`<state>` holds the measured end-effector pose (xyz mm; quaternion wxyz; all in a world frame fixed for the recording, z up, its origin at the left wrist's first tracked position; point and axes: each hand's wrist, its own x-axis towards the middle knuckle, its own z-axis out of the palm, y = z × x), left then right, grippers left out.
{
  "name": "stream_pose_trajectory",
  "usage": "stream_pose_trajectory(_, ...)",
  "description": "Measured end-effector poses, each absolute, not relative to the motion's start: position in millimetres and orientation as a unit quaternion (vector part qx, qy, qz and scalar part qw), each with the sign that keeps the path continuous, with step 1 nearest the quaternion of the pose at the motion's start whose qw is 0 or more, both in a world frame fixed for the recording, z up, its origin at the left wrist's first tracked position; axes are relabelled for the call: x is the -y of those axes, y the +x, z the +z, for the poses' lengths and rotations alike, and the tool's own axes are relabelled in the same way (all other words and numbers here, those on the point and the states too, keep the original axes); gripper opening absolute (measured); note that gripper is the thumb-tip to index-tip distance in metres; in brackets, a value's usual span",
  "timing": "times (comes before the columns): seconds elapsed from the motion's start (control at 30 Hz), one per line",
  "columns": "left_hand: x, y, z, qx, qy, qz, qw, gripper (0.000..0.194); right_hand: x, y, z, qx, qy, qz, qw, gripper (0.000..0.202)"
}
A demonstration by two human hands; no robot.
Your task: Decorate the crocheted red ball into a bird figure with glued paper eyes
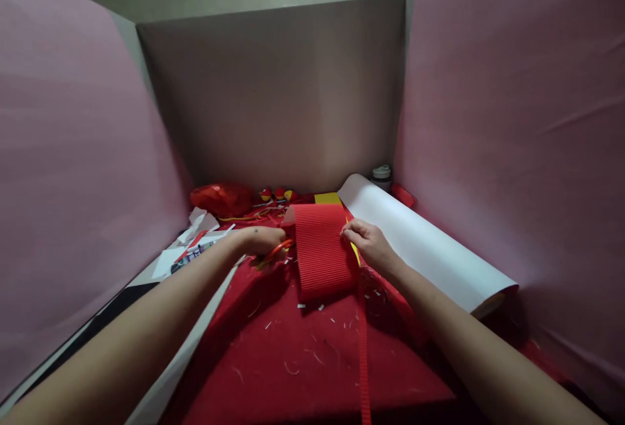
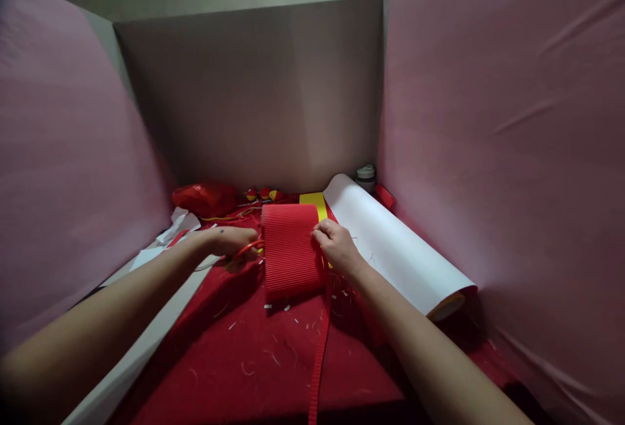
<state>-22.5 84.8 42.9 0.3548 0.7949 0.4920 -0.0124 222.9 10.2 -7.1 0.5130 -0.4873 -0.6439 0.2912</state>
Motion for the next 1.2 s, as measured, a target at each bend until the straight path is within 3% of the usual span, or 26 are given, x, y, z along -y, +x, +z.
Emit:
stream_pose_trajectory(0.1, -80.0, -53.0, 50.1, -0.538, 0.762, -0.064, 0.354, 0.019, -16.0, 221.8, -15.9, 0.644, -0.524, 0.324, 0.455, 0.014)
stream_pose_trajectory(0.23, -69.9, -79.3, 54.8, -0.573, 0.736, -0.033, 0.36, 0.021, -18.8, 217.7, -24.2, 0.622, -0.559, 0.335, 0.434, 0.015)
stream_pose_trajectory(0.47, -60.7, -58.1, 42.8, -0.574, 0.72, 0.117, 0.371, 0.021, -21.5, 217.8, -29.6, 0.557, -0.574, 0.364, 0.476, 0.012)
stream_pose_trajectory(0.8, -18.4, 24.2, 25.2, -0.436, 0.658, 0.349, 0.505, 0.031, -3.9, 230.5, -3.6, 0.542, -0.51, 0.364, 0.561, 0.018)
stream_pose_trajectory(1.2, 4.5, 52.7, 20.9, -0.363, 0.58, 0.426, 0.592, 0.043, -2.1, 192.1, 15.5, 0.505, -0.419, 0.437, 0.615, 0.02)
